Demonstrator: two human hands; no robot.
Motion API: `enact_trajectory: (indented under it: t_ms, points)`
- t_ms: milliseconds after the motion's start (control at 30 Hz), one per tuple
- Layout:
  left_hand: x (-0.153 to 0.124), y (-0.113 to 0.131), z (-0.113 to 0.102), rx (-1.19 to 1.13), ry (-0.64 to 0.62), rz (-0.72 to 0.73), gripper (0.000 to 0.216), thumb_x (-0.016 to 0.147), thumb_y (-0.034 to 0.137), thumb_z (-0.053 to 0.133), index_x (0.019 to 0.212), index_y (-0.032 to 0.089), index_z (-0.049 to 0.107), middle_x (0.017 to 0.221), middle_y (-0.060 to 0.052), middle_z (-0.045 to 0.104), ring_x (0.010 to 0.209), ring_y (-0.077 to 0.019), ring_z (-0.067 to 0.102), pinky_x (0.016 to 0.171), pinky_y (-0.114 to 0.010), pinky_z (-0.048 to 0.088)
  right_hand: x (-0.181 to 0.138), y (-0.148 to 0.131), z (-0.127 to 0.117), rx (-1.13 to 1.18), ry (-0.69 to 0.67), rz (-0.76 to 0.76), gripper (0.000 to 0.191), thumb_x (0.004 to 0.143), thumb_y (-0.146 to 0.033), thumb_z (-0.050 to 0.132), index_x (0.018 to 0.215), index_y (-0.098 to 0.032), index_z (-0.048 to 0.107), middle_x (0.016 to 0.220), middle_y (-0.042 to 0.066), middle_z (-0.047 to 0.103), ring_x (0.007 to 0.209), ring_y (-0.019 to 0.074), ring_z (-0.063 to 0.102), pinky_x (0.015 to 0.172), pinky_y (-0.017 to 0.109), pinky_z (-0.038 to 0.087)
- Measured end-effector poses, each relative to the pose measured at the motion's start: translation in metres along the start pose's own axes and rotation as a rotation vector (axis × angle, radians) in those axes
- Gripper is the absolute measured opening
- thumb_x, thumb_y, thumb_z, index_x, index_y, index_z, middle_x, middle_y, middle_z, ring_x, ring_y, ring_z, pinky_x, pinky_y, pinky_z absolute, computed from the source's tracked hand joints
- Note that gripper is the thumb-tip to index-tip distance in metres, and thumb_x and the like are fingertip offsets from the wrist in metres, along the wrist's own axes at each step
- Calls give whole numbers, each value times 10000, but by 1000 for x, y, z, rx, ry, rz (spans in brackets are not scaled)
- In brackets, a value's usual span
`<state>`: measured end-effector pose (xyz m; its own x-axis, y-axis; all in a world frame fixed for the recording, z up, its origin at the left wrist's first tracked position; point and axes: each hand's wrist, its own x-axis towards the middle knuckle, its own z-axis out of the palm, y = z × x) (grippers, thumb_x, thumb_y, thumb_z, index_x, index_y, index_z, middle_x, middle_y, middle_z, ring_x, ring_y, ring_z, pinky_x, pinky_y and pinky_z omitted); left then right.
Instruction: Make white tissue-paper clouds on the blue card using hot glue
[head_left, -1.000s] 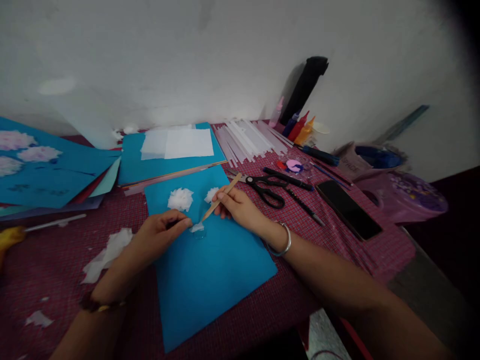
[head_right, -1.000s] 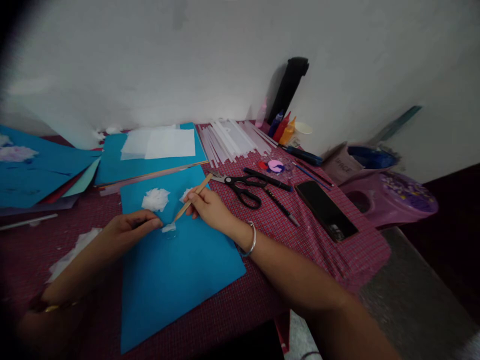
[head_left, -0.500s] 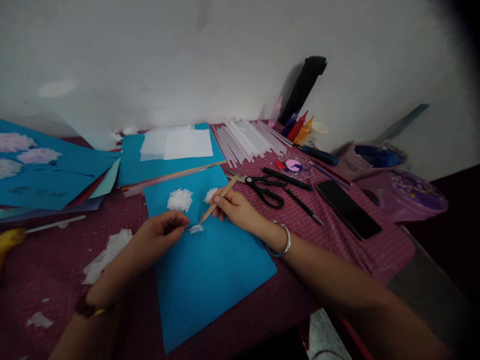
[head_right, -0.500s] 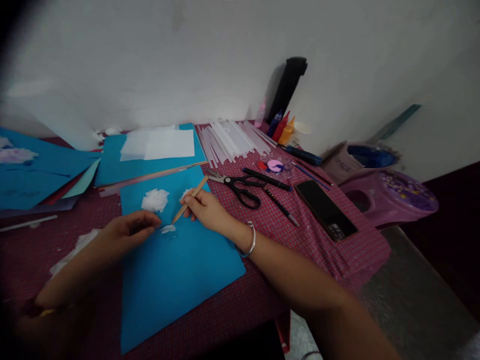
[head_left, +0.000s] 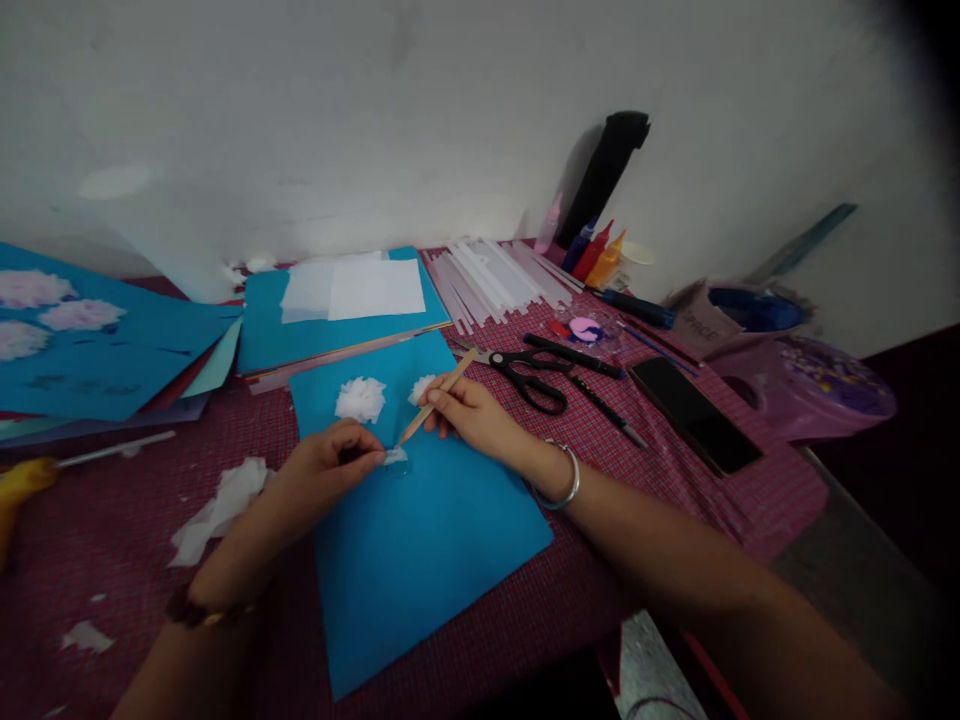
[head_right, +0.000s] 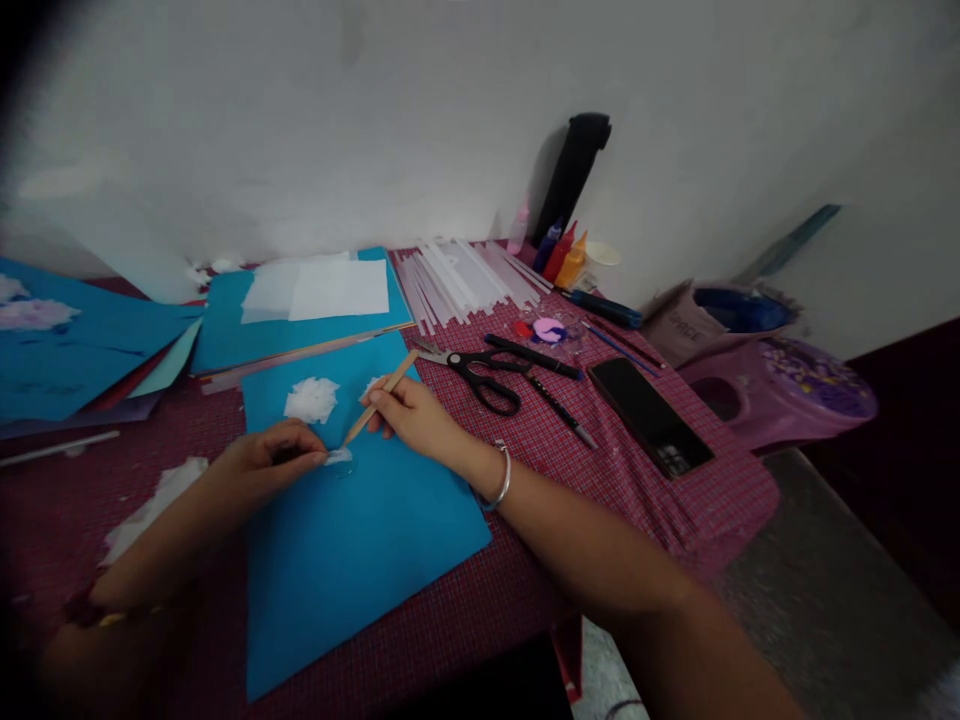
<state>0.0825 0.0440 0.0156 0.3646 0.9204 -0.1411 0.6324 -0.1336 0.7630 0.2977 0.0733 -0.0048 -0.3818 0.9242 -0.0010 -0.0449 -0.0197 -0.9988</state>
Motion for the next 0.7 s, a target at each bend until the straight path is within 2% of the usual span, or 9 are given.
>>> enact_trajectory:
  t_ms: [200,300,367,400,467,533,600,700]
  points:
    - [-6,1,-6,-143,52,-90,224,747,426,587,703,209,617,690,23,566,652,-139,515,603,-259,396,-1,-1,0,48,80,-2,133,917,-245,444,841,-170,523,626,-31,578,457,72,496,419,178,366]
    - [-8,5,-6,-214,216,-160,231,733,447,619,742,216,618,703,28,580,639,-135,512,579,-251,387,-3,-1,-3,95,124,-37,151,906,-294,461,861,-170,535,629,-26,588,450,72,497,405,178,363]
    - [-5,10,-4,-236,314,-121,220,731,435,629,755,217,615,726,21,597,678,-146,536,616,-260,408,-7,-4,-8,127,154,-59,179,891,-342,489,869,-172,541,635,-24,599,453,73,502,408,180,379]
    - [-3,13,-3,-220,324,-66,208,736,423,627,754,216,616,740,14,604,709,-155,549,648,-270,420,-9,-6,-11,144,168,-62,195,882,-364,506,872,-173,542,637,-24,604,457,75,507,412,182,391]
    - [5,19,-1,-127,259,68,188,757,398,609,739,212,628,749,-1,605,747,-167,560,691,-287,429,-15,-12,-18,175,197,-60,224,862,-397,537,877,-173,543,637,-26,609,462,79,516,421,188,414]
    - [14,23,1,-2,125,178,185,778,379,589,729,213,654,764,-15,604,764,-172,562,713,-298,433,-21,-17,-24,197,224,-66,237,853,-407,551,884,-172,545,640,-27,611,468,81,524,430,193,432]
    - [22,24,2,72,3,233,193,791,368,573,734,216,678,774,-23,603,758,-170,562,710,-301,437,-25,-19,-27,208,243,-77,231,857,-399,548,883,-169,544,632,-30,606,460,80,522,428,193,435]
    - [29,21,6,80,-62,246,199,782,368,574,729,214,688,754,-22,592,721,-160,551,680,-293,441,-28,-17,-24,196,204,-48,192,879,-360,527,863,-168,530,610,-36,598,442,75,506,420,187,426]
